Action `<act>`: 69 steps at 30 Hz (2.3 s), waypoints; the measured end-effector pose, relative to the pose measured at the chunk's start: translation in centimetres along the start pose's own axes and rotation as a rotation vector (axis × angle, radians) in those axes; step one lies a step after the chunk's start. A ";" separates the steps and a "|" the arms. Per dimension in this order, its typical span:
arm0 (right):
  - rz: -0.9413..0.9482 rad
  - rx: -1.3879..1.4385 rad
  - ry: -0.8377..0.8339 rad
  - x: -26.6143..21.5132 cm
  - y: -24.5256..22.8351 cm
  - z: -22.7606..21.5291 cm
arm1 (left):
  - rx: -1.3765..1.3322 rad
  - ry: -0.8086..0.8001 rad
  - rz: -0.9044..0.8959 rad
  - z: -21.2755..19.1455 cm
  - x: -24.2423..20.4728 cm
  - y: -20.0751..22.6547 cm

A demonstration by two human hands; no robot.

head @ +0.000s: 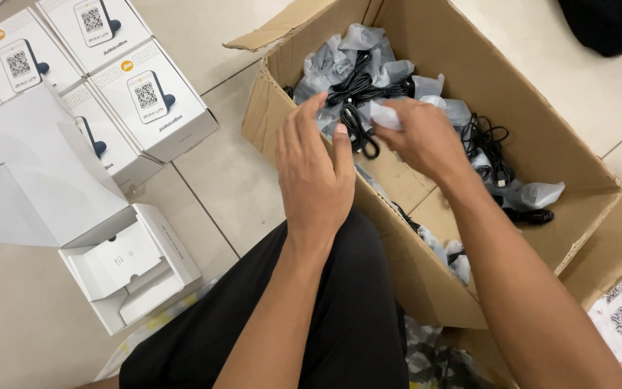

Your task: The person packages power cables and instruction cards into electronics boxes.

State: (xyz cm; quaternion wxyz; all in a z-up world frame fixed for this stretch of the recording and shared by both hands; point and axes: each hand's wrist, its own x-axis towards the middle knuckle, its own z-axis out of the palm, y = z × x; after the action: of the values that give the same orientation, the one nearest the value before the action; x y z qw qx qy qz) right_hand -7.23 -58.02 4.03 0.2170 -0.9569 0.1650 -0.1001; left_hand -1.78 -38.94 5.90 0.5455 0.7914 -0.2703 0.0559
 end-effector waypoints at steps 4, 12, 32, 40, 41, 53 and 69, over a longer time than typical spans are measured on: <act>0.287 0.122 -0.103 -1.6 -3.1 -3.1 | 0.014 0.031 0.010 -0.5 -0.4 0.3; 0.344 -0.165 -0.442 -0.8 0.9 3.5 | -0.014 0.059 -0.014 -1.5 -1.9 1.6; 0.212 0.411 -0.249 -3.0 6.9 2.8 | -0.001 0.086 -0.029 -1.5 -1.9 1.2; 0.292 0.803 -0.159 -3.3 -11.4 -5.4 | -0.438 0.154 -0.171 -4.2 -3.7 1.9; 0.226 0.870 -0.185 -3.3 -12.6 -5.0 | -0.607 0.145 -0.264 -5.0 -4.3 1.7; -0.325 0.654 -0.543 -5.7 -32.7 4.3 | -0.899 -0.125 -0.878 -29.5 -9.1 -4.2; 0.269 1.025 -0.371 -3.8 -30.1 13.6 | 0.582 -0.280 -0.153 -29.5 -13.6 -13.7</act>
State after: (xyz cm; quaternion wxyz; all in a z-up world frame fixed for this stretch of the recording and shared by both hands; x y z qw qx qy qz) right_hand 0.98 -25.84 4.98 0.6904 -0.7013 0.1749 0.0313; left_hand -0.51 -4.03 1.08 0.2570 0.9319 -0.2552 -0.0196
